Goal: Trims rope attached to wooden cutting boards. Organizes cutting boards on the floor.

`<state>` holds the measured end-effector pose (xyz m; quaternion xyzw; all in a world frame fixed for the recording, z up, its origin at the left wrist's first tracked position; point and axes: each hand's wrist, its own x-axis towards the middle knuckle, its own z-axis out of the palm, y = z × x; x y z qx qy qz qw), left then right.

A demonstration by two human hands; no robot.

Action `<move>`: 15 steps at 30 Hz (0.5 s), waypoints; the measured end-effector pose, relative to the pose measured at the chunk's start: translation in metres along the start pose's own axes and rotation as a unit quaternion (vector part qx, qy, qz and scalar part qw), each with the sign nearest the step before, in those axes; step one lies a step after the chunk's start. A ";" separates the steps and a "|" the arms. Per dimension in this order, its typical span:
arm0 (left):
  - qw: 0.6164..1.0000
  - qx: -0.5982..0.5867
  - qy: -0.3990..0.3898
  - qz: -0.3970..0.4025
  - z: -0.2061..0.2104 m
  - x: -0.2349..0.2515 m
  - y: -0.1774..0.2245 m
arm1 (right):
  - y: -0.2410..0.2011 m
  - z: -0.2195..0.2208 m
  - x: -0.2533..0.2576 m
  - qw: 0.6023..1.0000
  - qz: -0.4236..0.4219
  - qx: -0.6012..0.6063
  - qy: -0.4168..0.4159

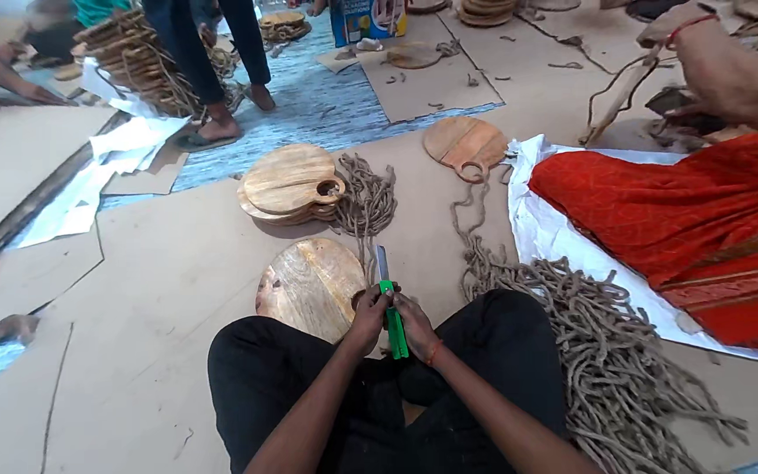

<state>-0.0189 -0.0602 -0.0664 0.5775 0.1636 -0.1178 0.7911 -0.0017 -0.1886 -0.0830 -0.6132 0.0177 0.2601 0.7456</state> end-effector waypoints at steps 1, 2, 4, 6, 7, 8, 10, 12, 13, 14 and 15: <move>1.000 -0.004 0.014 -0.002 0.002 -0.001 0.003 | -0.003 0.000 0.000 0.999 -0.011 -0.043 0.029; 1.000 -0.007 0.029 -0.001 0.003 -0.001 0.005 | -0.005 -0.002 0.001 0.994 -0.021 -0.089 0.058; 0.999 0.012 0.031 -0.001 -0.001 0.001 0.008 | -0.010 -0.018 0.010 0.984 -0.054 -0.123 0.115; 0.998 0.052 -0.017 -0.006 -0.005 0.004 0.006 | -0.014 -0.039 0.018 0.984 -0.067 -0.089 0.137; 0.997 0.070 -0.039 -0.008 -0.004 0.005 0.004 | -0.016 -0.046 0.019 0.987 -0.067 -0.063 0.135; 0.995 0.081 -0.060 -0.012 -0.002 0.004 0.002 | -0.018 -0.050 0.019 0.989 -0.063 -0.038 0.130; 0.993 0.067 -0.089 -0.025 0.005 0.002 -0.003 | -0.020 -0.050 0.017 0.991 -0.050 -0.012 0.127; 0.994 0.027 -0.097 -0.051 0.008 0.000 -0.006 | -0.020 -0.044 0.015 0.990 -0.034 0.010 0.133; 0.993 0.008 -0.097 -0.063 0.008 0.001 -0.006 | -0.019 -0.043 0.014 0.991 -0.027 0.015 0.134; 0.993 -0.010 -0.093 -0.073 0.008 0.001 -0.007 | -0.019 -0.042 0.014 0.991 -0.018 0.016 0.132; 0.992 -0.021 -0.095 -0.081 0.006 0.003 -0.008 | -0.019 -0.042 0.014 0.991 -0.010 0.020 0.133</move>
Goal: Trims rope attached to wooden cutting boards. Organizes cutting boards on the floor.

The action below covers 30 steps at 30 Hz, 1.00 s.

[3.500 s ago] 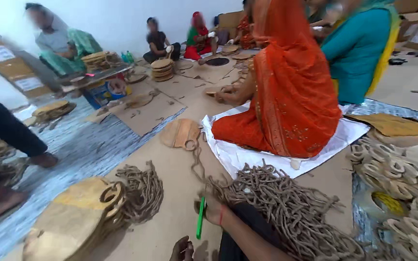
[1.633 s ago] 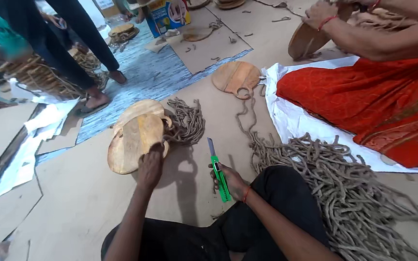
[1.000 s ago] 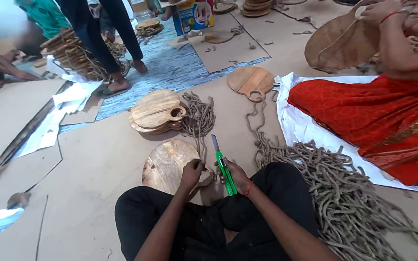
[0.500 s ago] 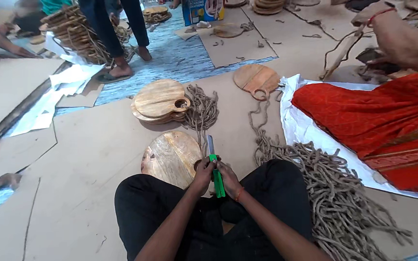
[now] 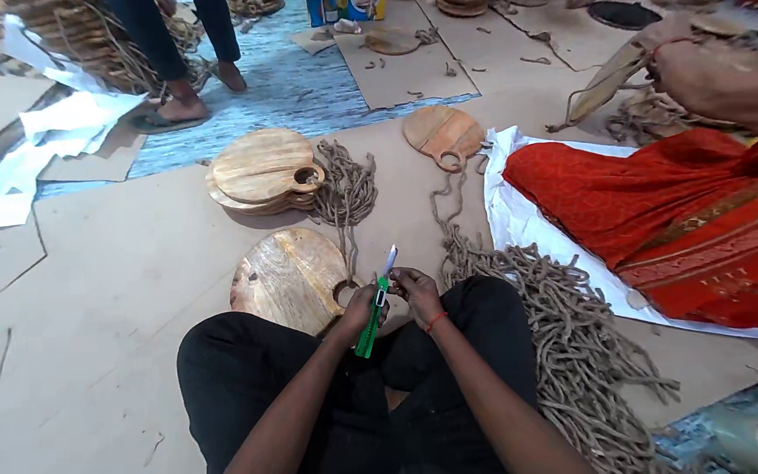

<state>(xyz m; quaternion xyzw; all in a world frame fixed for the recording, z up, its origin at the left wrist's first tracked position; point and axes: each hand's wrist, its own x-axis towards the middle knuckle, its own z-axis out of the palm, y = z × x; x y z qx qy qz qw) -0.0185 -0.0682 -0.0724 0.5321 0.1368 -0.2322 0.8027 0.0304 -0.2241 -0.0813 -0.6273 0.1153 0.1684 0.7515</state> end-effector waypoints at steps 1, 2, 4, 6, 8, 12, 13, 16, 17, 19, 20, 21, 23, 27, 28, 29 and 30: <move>1.000 -0.006 -0.005 -0.008 -0.002 0.001 0.000 | -0.001 0.000 0.000 1.000 0.007 0.006 -0.001; 1.000 -0.007 -0.013 -0.017 -0.003 0.002 0.000 | -0.002 0.000 -0.001 1.000 0.011 0.012 -0.004; 0.999 -0.011 -0.027 -0.030 -0.003 0.002 0.001 | -0.003 0.000 -0.001 0.999 0.019 0.028 -0.009; 0.998 -0.024 -0.043 -0.039 -0.004 0.002 -0.001 | -0.002 0.001 -0.001 0.998 0.035 0.051 -0.013; 0.997 -0.036 -0.051 -0.045 -0.004 0.003 -0.003 | -0.002 0.001 -0.002 0.996 0.049 0.075 -0.020; 0.996 -0.050 -0.060 -0.045 -0.003 0.004 -0.005 | -0.005 0.002 -0.005 0.996 0.036 0.081 -0.029; 0.996 -0.051 -0.064 -0.043 -0.003 0.004 -0.005 | -0.006 0.003 -0.006 0.996 0.028 0.075 -0.027; 0.995 -0.053 -0.073 -0.046 -0.002 0.004 -0.005 | -0.006 0.005 -0.008 0.997 0.013 0.069 -0.016; 0.995 -0.052 -0.076 -0.048 -0.002 0.003 -0.004 | -0.004 0.005 -0.008 0.998 0.008 0.067 -0.016; 0.994 -0.048 -0.086 -0.054 -0.002 0.003 -0.004 | 0.000 0.005 -0.008 0.998 -0.003 0.064 -0.018; 0.993 -0.049 -0.090 -0.056 -0.003 0.002 -0.004 | 0.001 0.005 -0.009 0.998 -0.004 0.064 -0.019; 0.993 -0.053 -0.090 -0.057 -0.003 0.003 -0.004 | 0.001 0.006 -0.009 0.998 -0.005 0.066 -0.019; 0.993 -0.061 -0.087 -0.052 -0.002 0.002 -0.004 | 0.001 0.007 -0.009 0.997 -0.005 0.067 -0.021; 0.994 -0.070 -0.055 -0.056 -0.002 0.001 -0.001 | 0.000 0.008 -0.007 0.998 -0.011 0.052 -0.028; 0.995 -0.069 -0.039 -0.059 -0.002 0.000 -0.001 | 0.000 0.008 -0.007 0.998 -0.012 0.051 -0.025; 0.996 -0.065 -0.024 -0.062 -0.002 0.000 0.001 | -0.002 0.008 -0.007 0.998 -0.011 0.051 -0.020; 0.996 -0.056 -0.014 -0.065 -0.002 0.000 0.002 | -0.004 0.007 -0.007 0.998 -0.013 0.052 -0.015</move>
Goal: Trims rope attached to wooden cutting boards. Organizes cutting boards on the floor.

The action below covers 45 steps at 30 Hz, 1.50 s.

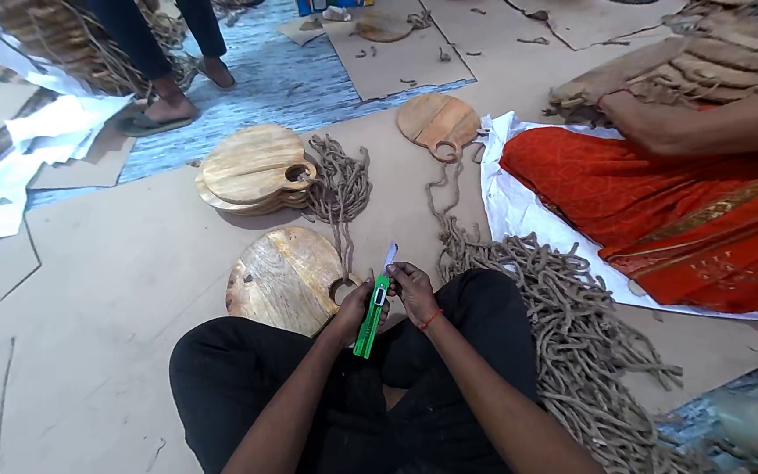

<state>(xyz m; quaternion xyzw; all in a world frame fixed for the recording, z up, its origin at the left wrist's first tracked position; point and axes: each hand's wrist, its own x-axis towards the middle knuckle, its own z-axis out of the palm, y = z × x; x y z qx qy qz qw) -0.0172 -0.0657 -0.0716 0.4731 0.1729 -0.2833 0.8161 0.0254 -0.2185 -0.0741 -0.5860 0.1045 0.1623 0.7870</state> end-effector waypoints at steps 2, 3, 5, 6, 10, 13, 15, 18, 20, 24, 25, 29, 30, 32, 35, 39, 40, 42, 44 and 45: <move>1.000 0.020 0.004 -0.009 -0.001 0.000 0.003 | -0.002 -0.004 0.002 1.000 -0.006 -0.008 0.003; 0.999 0.033 -0.002 -0.013 -0.002 0.000 0.003 | -0.002 -0.005 0.003 1.000 -0.010 -0.009 0.006; 0.998 0.067 -0.020 -0.001 -0.004 0.000 0.002 | -0.002 -0.007 0.004 1.000 -0.017 -0.011 0.011; 0.994 0.101 -0.024 0.019 -0.004 0.000 0.001 | -0.002 -0.007 0.005 1.000 -0.019 -0.012 0.013; 0.951 0.294 0.043 0.088 0.004 0.000 0.000 | -0.001 -0.009 0.007 0.999 -0.031 -0.015 0.010; 0.946 0.303 0.069 0.092 0.007 0.000 -0.001 | -0.002 -0.010 0.006 0.999 -0.033 -0.023 0.001; 0.950 0.290 0.068 0.096 0.007 0.000 -0.001 | -0.002 -0.010 0.006 0.999 -0.039 -0.024 -0.003; 0.949 0.290 0.067 0.102 0.009 -0.001 -0.001 | -0.002 -0.010 0.006 0.999 -0.045 -0.017 -0.005; 0.944 0.307 0.061 0.109 0.010 -0.001 0.000 | -0.003 -0.010 0.007 0.999 -0.048 -0.011 -0.008; 0.937 0.325 0.046 0.119 0.010 -0.001 0.000 | -0.003 -0.010 0.006 0.998 -0.057 -0.010 -0.015; 0.937 0.326 0.044 0.120 0.011 -0.001 0.000 | -0.003 -0.010 0.006 0.998 -0.058 -0.009 -0.017; 0.931 0.341 0.033 0.127 0.011 -0.001 0.000 | -0.003 -0.010 0.007 0.998 -0.055 0.002 -0.022; 0.929 0.345 0.033 0.131 0.010 -0.001 0.000 | -0.004 -0.009 0.007 0.998 -0.054 0.004 -0.023; 0.925 0.351 0.041 0.140 0.010 -0.001 -0.001 | -0.005 -0.009 0.007 0.998 -0.049 0.001 -0.027; 0.923 0.349 0.058 0.150 0.008 -0.001 -0.003 | -0.005 -0.009 0.007 0.999 -0.046 0.000 -0.022; 0.924 0.352 0.080 0.129 0.009 0.001 0.000 | -0.002 -0.008 0.008 0.999 -0.041 0.003 -0.017; 0.924 0.350 0.084 0.126 0.009 0.001 0.001 | 0.000 -0.008 0.009 0.999 -0.040 0.005 -0.019; 0.928 0.341 0.087 0.119 0.010 0.000 0.003 | 0.003 -0.007 0.012 0.999 -0.035 0.010 -0.024; 0.932 0.333 0.085 0.117 0.009 0.000 0.003 | 0.003 -0.006 0.013 0.999 -0.030 0.015 -0.022; 0.933 0.330 0.083 0.119 0.009 0.000 0.003 | 0.003 -0.005 0.013 0.999 -0.028 0.017 -0.019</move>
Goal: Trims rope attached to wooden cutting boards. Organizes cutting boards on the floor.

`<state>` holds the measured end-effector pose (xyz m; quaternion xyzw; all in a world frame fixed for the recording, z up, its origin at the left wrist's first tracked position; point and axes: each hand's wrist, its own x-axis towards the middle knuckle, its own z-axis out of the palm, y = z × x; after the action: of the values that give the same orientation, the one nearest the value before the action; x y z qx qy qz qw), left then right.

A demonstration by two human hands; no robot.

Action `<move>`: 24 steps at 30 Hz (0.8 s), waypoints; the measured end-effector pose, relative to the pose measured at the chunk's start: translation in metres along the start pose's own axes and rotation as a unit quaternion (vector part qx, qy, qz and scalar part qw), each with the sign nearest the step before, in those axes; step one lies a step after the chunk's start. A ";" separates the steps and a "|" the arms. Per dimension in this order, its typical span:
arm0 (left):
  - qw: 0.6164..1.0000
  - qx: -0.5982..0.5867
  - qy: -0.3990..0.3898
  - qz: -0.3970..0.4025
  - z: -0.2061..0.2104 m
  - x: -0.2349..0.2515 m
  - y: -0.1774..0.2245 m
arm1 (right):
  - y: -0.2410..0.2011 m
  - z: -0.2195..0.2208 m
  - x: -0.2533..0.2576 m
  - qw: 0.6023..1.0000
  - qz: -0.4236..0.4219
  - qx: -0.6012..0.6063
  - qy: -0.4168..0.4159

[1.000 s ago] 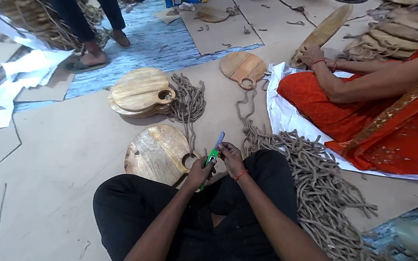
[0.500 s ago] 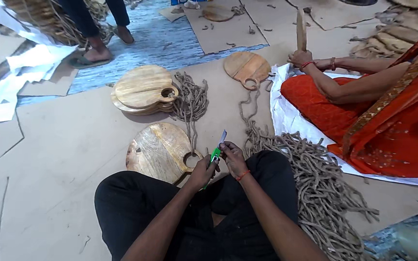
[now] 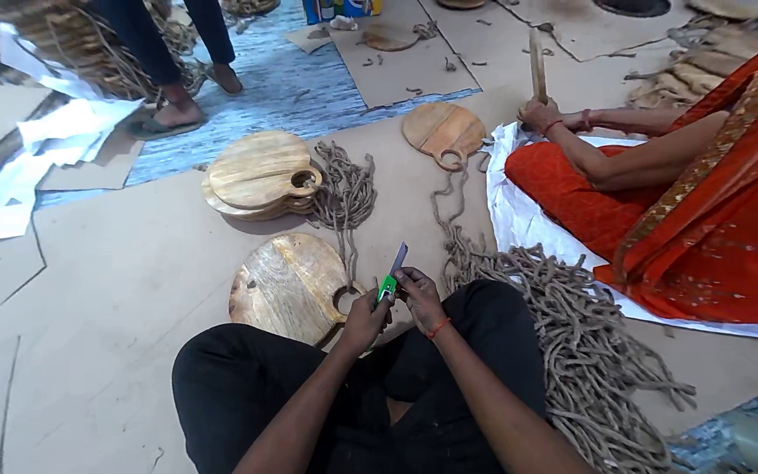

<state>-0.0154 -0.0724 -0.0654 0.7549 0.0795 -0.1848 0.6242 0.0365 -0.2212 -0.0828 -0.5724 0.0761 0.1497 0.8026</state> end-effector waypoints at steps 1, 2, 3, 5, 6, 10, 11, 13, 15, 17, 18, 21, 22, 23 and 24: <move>1.000 -0.004 -0.001 0.003 0.000 0.000 -0.001 | 0.000 0.000 0.000 1.000 0.001 0.000 0.001; 1.000 -0.010 -0.003 0.007 0.000 0.001 -0.002 | 0.000 0.000 0.001 1.000 0.000 0.001 0.000; 1.000 -0.016 -0.004 0.011 0.000 0.001 -0.004 | 0.000 0.000 0.001 1.000 -0.001 0.002 -0.002; 1.000 -0.017 -0.008 0.014 0.000 0.001 -0.004 | -0.001 -0.001 0.001 1.000 -0.002 0.002 -0.002; 1.000 -0.012 -0.009 0.014 0.001 0.001 -0.005 | -0.001 -0.001 0.001 1.000 -0.004 0.000 -0.004; 1.000 0.003 -0.013 0.009 0.001 0.000 -0.003 | -0.002 -0.002 -0.001 1.000 -0.008 -0.009 -0.012; 1.000 0.001 -0.015 0.010 0.001 0.000 -0.003 | -0.002 -0.002 -0.001 1.000 -0.007 -0.010 -0.014; 1.000 -0.012 -0.015 0.014 0.001 -0.001 -0.004 | -0.003 -0.001 -0.001 1.000 -0.008 -0.011 -0.015; 1.000 -0.025 -0.001 0.018 0.002 -0.002 -0.004 | -0.004 -0.001 -0.002 1.000 -0.010 -0.021 -0.020; 1.000 0.001 0.020 0.012 0.002 -0.002 -0.001 | -0.004 -0.001 -0.002 0.999 -0.017 -0.031 -0.027; 0.999 0.022 0.028 0.008 0.002 -0.002 0.000 | -0.003 -0.001 -0.003 0.999 -0.020 -0.032 -0.030; 0.995 0.090 0.036 0.011 0.002 -0.002 0.002 | -0.003 -0.001 -0.004 0.999 -0.021 -0.024 -0.034; 0.993 0.109 0.038 0.017 0.003 -0.002 0.002 | -0.003 -0.001 -0.004 0.999 -0.021 -0.020 -0.034; 0.992 0.120 0.037 0.022 0.003 -0.001 0.002 | -0.003 0.000 -0.004 0.999 -0.021 -0.019 -0.034; 0.991 0.123 0.036 0.027 0.003 -0.001 0.002 | -0.004 0.000 -0.005 0.999 -0.020 -0.019 -0.035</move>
<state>-0.0166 -0.0759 -0.0635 0.8342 0.0580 -0.1494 0.5277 0.0333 -0.2232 -0.0782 -0.5833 0.0337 0.1545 0.7967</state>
